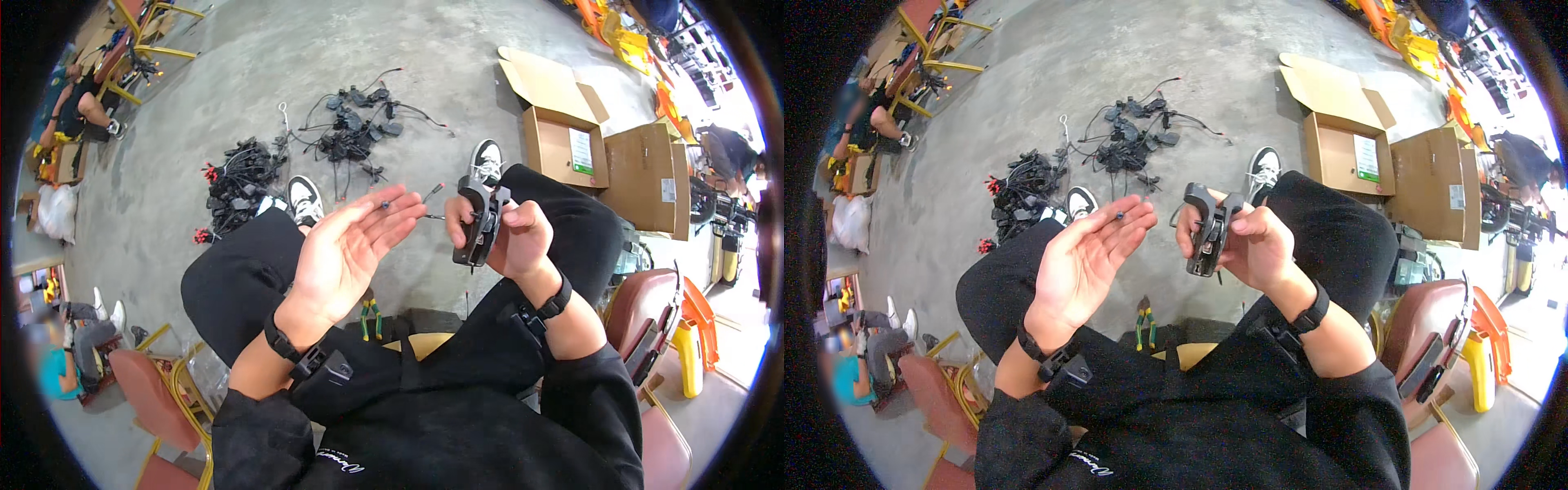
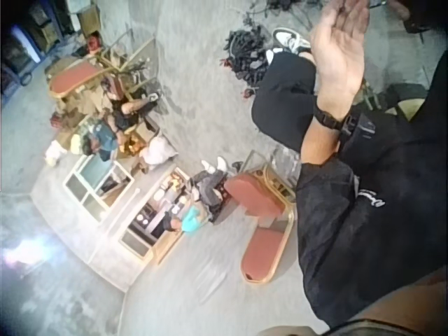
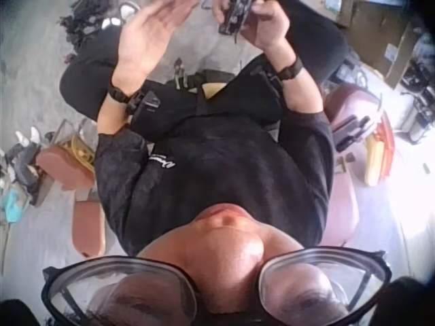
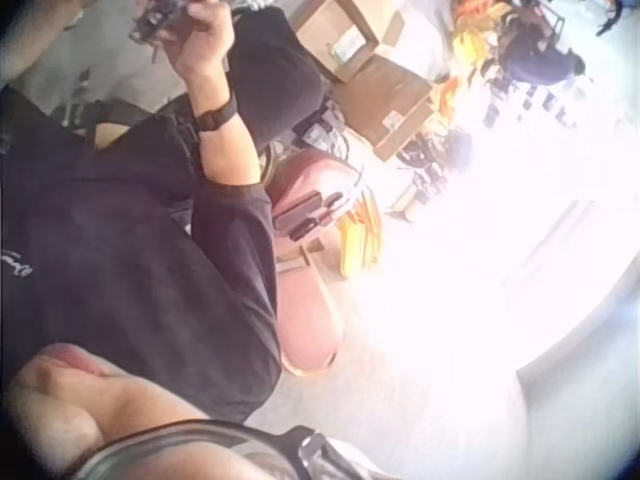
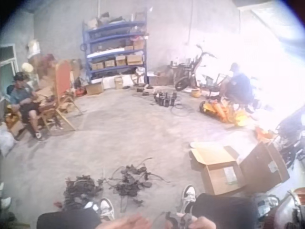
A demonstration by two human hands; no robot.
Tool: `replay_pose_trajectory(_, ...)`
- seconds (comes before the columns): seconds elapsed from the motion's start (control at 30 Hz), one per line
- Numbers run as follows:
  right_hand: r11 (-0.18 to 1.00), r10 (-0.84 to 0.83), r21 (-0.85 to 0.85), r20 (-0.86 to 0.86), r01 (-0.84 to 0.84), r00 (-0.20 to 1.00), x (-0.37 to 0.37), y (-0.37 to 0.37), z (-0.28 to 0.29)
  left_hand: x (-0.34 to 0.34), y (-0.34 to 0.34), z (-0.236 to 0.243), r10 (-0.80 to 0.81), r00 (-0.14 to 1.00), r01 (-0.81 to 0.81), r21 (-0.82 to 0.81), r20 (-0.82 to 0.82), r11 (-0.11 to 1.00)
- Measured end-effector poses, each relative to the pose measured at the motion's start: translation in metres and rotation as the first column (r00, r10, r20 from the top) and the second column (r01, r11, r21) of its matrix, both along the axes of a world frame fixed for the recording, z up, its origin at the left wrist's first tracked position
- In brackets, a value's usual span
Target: Work on a motorcycle wiring harness and associated plastic components using crimpers.
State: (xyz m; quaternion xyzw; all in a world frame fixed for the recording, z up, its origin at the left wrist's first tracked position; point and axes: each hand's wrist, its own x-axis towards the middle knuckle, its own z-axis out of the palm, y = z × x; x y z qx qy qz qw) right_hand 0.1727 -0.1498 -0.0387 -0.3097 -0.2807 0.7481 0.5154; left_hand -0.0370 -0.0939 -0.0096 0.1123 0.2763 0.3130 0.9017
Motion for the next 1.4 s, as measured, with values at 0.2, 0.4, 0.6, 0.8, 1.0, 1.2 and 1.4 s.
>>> replay_pose_trajectory(0.2, 1.000, 0.007, 0.010, 0.007, -0.007, 1.000, -0.004, -0.002, -0.001, -0.004, -0.005, -0.001, 0.002, 0.998, -0.001, 0.016, -0.060, 1.000)
replay_pose_trajectory(0.4, 0.997, 0.048, -0.061, 0.123, -0.041, 0.991, -0.008, 0.001, 0.009, -0.004, -0.008, 0.000, -0.062, 0.989, 0.074, 0.082, -0.134, 0.994)
replay_pose_trajectory(0.6, 0.989, 0.141, -0.032, -0.022, -0.142, 0.990, -0.004, -0.002, 0.004, -0.006, -0.011, -0.003, -0.069, 0.991, 0.077, 0.072, -0.110, 0.994)
replay_pose_trajectory(0.8, 0.983, 0.174, -0.055, 0.015, -0.173, 0.985, -0.008, -0.003, 0.016, -0.008, -0.011, -0.003, -0.078, 0.989, 0.081, 0.018, -0.125, 0.997)
replay_pose_trajectory(1.0, 0.976, 0.154, -0.178, 0.151, -0.126, 0.976, -0.010, 0.000, 0.014, -0.013, -0.013, -0.002, -0.070, 0.980, 0.106, 0.189, -0.186, 0.976)
replay_pose_trajectory(1.2, 0.977, 0.179, -0.142, 0.153, -0.157, 0.972, -0.011, -0.002, 0.014, -0.003, -0.017, 0.008, 0.045, 0.868, 0.168, 0.379, -0.494, 0.910)
replay_pose_trajectory(1.4, 0.981, 0.166, -0.133, 0.228, -0.139, 0.959, -0.014, 0.000, 0.015, 0.001, -0.020, 0.007, -0.002, 0.850, 0.181, 0.290, -0.527, 0.940)
